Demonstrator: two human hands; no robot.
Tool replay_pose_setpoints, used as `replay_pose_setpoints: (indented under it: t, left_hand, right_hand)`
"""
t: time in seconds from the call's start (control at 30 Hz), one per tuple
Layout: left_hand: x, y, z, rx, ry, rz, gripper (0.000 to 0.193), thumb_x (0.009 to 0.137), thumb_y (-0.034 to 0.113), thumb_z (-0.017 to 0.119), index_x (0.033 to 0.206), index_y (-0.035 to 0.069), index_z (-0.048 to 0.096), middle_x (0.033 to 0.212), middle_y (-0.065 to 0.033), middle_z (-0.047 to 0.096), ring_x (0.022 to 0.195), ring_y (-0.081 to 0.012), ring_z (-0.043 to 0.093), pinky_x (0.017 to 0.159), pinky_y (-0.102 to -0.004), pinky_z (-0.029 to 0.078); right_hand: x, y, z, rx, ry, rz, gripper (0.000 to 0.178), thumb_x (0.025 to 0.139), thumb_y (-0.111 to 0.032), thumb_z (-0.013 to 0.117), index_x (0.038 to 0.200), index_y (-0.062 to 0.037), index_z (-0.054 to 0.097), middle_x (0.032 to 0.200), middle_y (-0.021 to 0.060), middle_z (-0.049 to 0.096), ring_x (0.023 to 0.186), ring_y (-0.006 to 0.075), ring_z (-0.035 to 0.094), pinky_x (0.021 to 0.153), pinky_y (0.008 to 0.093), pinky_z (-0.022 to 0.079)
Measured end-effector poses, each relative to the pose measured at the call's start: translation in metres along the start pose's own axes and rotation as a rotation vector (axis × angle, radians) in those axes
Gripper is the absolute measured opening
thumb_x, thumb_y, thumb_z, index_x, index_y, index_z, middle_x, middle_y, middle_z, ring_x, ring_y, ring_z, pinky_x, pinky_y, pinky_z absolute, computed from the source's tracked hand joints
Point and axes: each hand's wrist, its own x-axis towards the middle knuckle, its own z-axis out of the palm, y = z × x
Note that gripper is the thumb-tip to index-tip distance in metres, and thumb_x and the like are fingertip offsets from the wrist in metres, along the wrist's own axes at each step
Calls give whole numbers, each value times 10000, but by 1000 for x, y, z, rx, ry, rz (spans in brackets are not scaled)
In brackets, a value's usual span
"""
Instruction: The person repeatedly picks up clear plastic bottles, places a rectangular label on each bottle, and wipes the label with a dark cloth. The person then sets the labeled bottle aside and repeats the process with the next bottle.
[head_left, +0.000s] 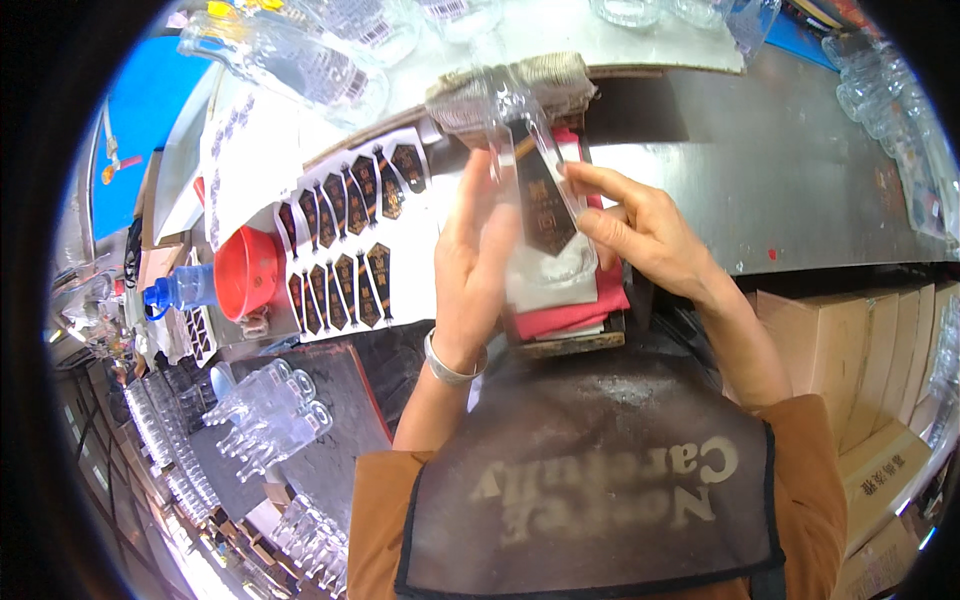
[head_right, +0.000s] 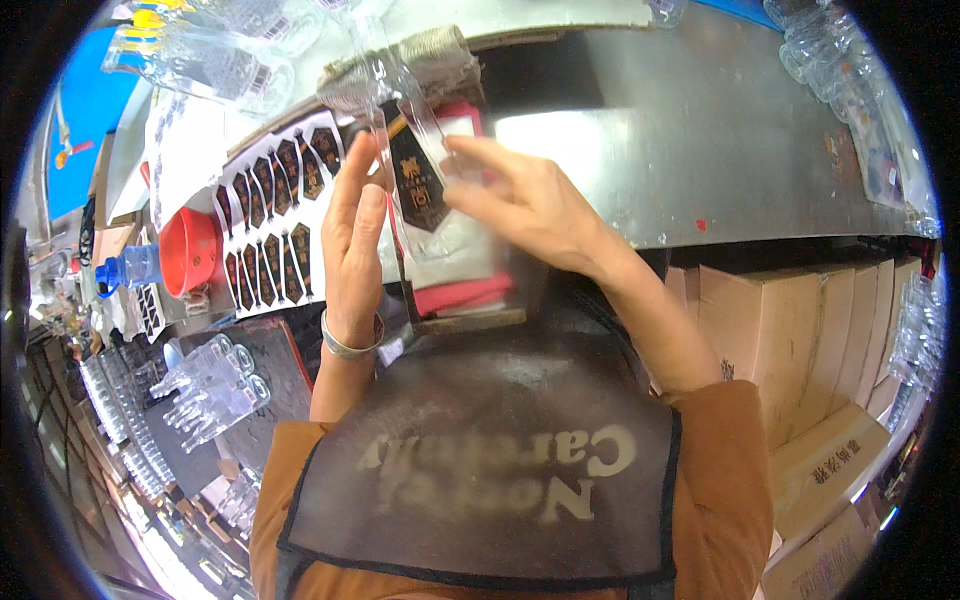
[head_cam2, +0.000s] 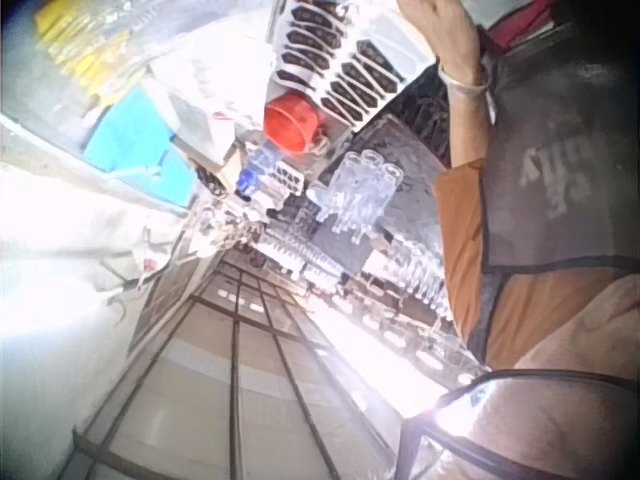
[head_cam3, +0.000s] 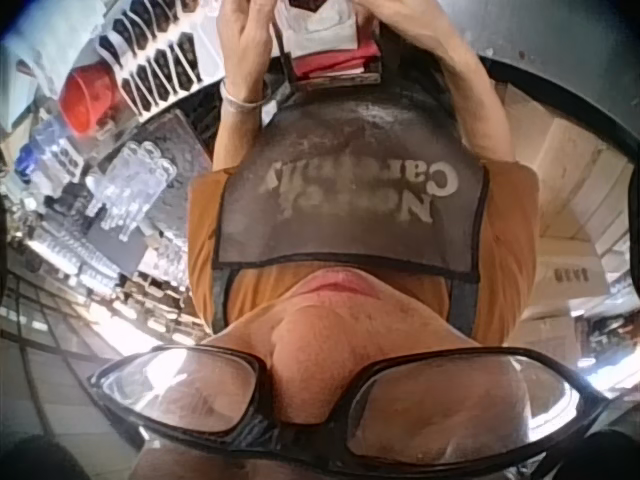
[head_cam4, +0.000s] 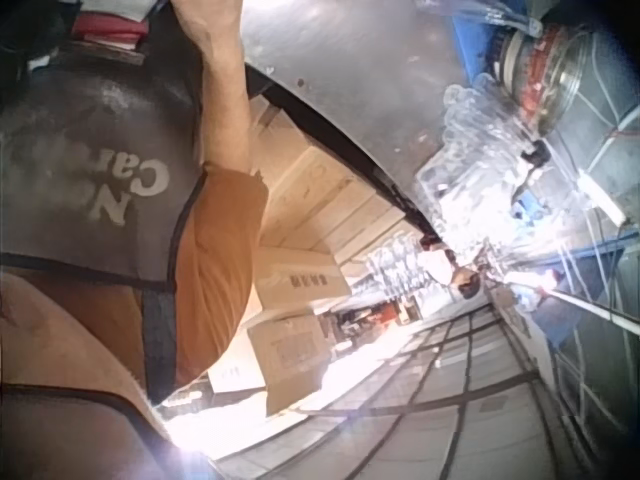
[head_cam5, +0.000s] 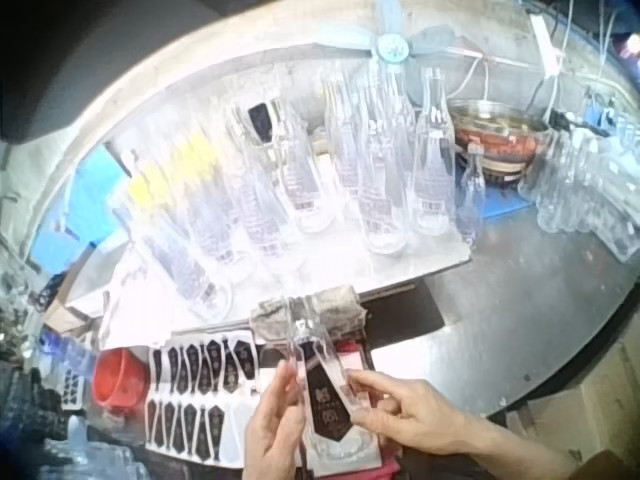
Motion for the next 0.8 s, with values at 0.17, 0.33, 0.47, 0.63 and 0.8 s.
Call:
replay_pose_setpoints:
  t: [0.17,0.33,0.47,0.63,0.8]
  left_hand:
    - [-3,-9,-2,-205,-86,-81,593,1034,84,474,1559,-54,234,1582,-212,343,1469,-277,334,1194,-379,264]
    - [-1,-15,-3,-262,-145,-33,688,981,-18,531,1576,-31,185,1608,-226,276,1494,-307,283,1215,-407,239]
    - [-1,-19,-2,-275,-133,-42,737,958,-36,574,1580,-17,179,1613,-220,267,1493,-307,287,1216,-415,246]
    - [-1,-20,0,-302,-136,-35,763,939,-58,600,1581,-4,193,1612,-209,276,1490,-296,291,1209,-411,268]
    - [-2,-21,0,-300,-134,-43,772,931,-77,599,1582,-2,191,1612,-202,280,1491,-286,286,1211,-411,266]
  right_hand:
    - [-4,1,8,-50,62,-81,570,1022,-297,603,1444,56,454,1175,90,666,668,74,563,637,241,490]
    - [-2,-6,8,-128,82,-7,549,948,-249,684,1376,50,514,1126,119,681,653,80,582,631,257,490]
    - [-1,-6,12,-157,152,-39,573,873,-283,742,1301,57,570,986,147,720,629,108,596,634,291,504]
    - [0,-4,8,-119,67,-20,540,945,-160,686,1403,45,485,1229,117,642,667,55,579,605,231,481]
    - [-1,-2,7,-79,54,-23,526,947,-143,679,1398,48,487,1238,115,638,674,56,580,609,231,487]
